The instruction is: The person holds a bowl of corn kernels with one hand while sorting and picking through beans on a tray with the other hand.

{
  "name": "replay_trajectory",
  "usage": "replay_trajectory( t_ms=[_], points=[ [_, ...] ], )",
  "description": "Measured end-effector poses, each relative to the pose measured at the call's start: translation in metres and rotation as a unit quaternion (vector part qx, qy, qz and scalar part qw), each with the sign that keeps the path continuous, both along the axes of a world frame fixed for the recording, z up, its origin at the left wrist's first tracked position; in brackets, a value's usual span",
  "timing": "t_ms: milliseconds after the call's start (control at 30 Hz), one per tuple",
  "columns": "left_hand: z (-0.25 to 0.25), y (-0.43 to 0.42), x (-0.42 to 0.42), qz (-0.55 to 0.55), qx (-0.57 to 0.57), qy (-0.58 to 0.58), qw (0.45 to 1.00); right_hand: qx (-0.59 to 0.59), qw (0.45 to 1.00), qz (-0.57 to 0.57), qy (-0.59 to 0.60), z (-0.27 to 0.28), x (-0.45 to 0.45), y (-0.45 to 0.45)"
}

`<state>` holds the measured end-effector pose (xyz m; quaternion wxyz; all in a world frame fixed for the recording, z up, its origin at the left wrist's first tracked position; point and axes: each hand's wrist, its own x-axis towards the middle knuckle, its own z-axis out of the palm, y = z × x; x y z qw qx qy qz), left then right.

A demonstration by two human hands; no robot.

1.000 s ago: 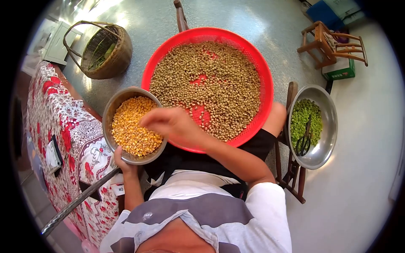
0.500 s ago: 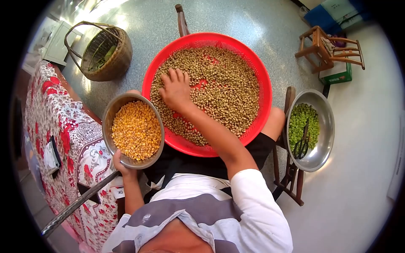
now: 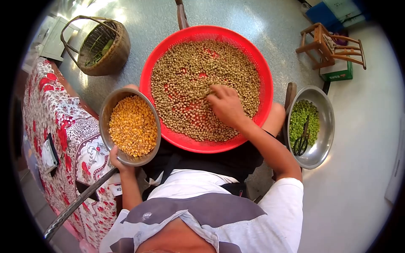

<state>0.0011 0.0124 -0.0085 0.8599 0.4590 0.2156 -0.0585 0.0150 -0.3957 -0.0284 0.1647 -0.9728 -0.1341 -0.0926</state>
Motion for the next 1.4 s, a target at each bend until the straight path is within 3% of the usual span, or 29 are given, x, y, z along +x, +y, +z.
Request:
replay_trajectory(
  t_ms=[33, 100, 200, 400, 467, 600, 767, 867, 1000, 1133, 1233, 1400],
  points=[
    [-0.001, 0.001, 0.0, 0.002, 0.007, 0.004, 1.0, 0.0, 1.0, 0.001, 0.001, 0.003, -0.003, -0.008],
    [0.001, -0.001, 0.001, 0.006, -0.007, 0.0, 1.0, -0.041, 0.991, -0.13, -0.017, 0.007, -0.006, -0.017],
    [-0.001, 0.001, 0.001, 0.01, -0.005, 0.005, 1.0, -0.047, 0.985, -0.153, -0.064, 0.004, 0.008, 0.001],
    [0.004, -0.001, 0.0, 0.019, 0.018, 0.004, 1.0, 0.047, 0.999, -0.009, -0.009, -0.012, 0.046, 0.096],
    [0.003, -0.001, 0.001, 0.015, 0.003, 0.003, 1.0, 0.043, 0.994, 0.1, 0.01, -0.018, 0.06, 0.112],
    [-0.002, 0.005, 0.0, 0.036, 0.028, 0.021, 0.999, -0.087, 0.995, 0.043, 0.003, -0.045, 0.095, 0.083],
    [-0.003, 0.003, 0.0, 0.026, 0.001, 0.008, 1.0, -0.109, 0.991, -0.066, 0.027, -0.05, 0.076, 0.009],
    [-0.003, 0.005, 0.0, 0.025, 0.006, 0.022, 0.999, -0.131, 0.988, -0.061, 0.058, -0.036, 0.038, -0.005],
    [0.002, 0.0, 0.001, 0.022, 0.002, 0.019, 1.0, -0.094, 0.989, 0.009, 0.111, -0.011, -0.011, 0.005],
    [0.004, -0.001, 0.0, 0.017, 0.006, 0.011, 1.0, -0.02, 0.999, -0.04, 0.026, -0.009, -0.002, 0.022],
    [0.003, 0.0, 0.0, 0.014, 0.013, 0.01, 1.0, 0.118, 0.993, 0.02, 0.023, -0.016, 0.02, 0.059],
    [0.003, -0.001, 0.0, 0.019, 0.025, 0.015, 0.999, 0.063, 0.977, 0.192, 0.06, -0.017, 0.013, 0.088]
  ],
)
